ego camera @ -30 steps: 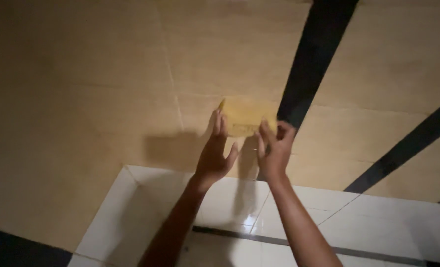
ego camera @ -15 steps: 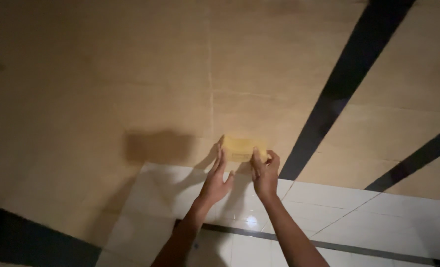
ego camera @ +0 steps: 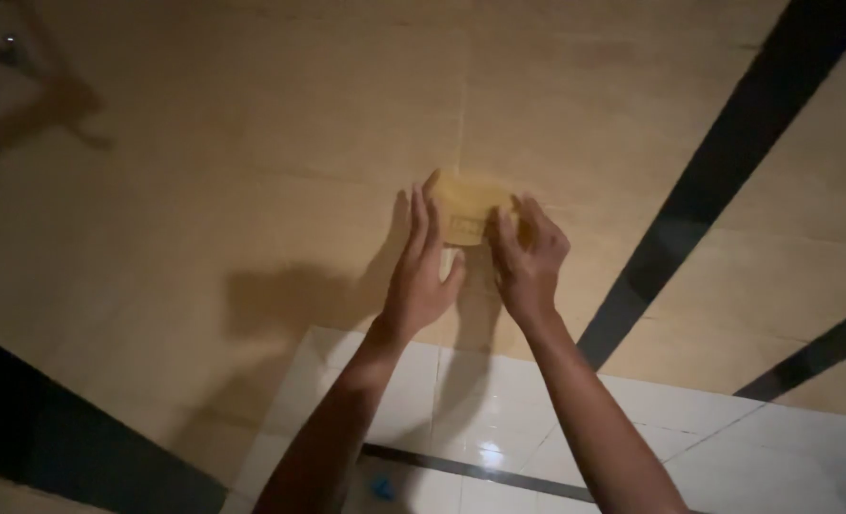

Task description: The person scrubs a tiled wall with a yellow sponge, focusing on the vertical black stripes and the beige tiles. The person uses both hands to apply pressure and wipe the surface in a repetitive motion.

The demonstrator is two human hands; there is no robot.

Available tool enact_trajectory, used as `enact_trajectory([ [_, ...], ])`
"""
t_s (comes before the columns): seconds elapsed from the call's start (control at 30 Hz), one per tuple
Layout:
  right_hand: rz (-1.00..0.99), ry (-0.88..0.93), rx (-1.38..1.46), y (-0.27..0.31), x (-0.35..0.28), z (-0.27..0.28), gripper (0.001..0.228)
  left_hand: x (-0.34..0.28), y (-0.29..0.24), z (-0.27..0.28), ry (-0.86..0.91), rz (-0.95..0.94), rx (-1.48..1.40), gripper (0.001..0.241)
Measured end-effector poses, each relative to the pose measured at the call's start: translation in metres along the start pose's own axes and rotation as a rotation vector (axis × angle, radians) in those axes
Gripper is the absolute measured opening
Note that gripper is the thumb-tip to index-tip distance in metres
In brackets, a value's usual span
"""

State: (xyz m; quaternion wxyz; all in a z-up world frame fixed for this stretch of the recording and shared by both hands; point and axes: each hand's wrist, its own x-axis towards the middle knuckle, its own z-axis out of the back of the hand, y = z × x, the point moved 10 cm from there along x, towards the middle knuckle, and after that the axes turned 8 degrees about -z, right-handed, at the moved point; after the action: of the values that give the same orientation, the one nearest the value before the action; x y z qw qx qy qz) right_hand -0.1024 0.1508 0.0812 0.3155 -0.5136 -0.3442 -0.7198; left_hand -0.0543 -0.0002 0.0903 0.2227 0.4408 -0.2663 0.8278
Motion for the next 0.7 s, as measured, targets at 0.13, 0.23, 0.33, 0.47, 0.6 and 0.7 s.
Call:
enact_trajectory([
  [0.13, -0.046, 0.091, -0.174, 0.011, -0.016, -0.016, 0.062, -0.004, -0.001, 0.013, -0.021, -0.026, 0.048, 0.092],
  [0.23, -0.022, 0.13, -0.187, 0.014, -0.043, -0.031, 0.062, -0.038, 0.02, -0.006, 0.061, 0.028, 0.147, 0.089],
  [0.33, 0.005, 0.177, -0.167, 0.01, -0.082, -0.043, 0.057, -0.081, 0.033, -0.036, 0.115, 0.047, 0.082, 0.092],
  [0.47, -0.07, 0.28, -0.175, -0.005, -0.143, -0.059, 0.05, -0.142, 0.053, -0.071, 0.205, 0.14, 0.03, 0.092],
  [0.6, -0.12, 0.384, -0.171, -0.022, -0.171, -0.065, 0.059, -0.173, 0.07, -0.102, 0.398, 0.434, -0.029, 0.092],
  [0.7, -0.129, 0.411, -0.128, -0.019, -0.157, -0.058, 0.065, -0.16, 0.054, -0.091, 0.28, 0.376, -0.08, 0.098],
])
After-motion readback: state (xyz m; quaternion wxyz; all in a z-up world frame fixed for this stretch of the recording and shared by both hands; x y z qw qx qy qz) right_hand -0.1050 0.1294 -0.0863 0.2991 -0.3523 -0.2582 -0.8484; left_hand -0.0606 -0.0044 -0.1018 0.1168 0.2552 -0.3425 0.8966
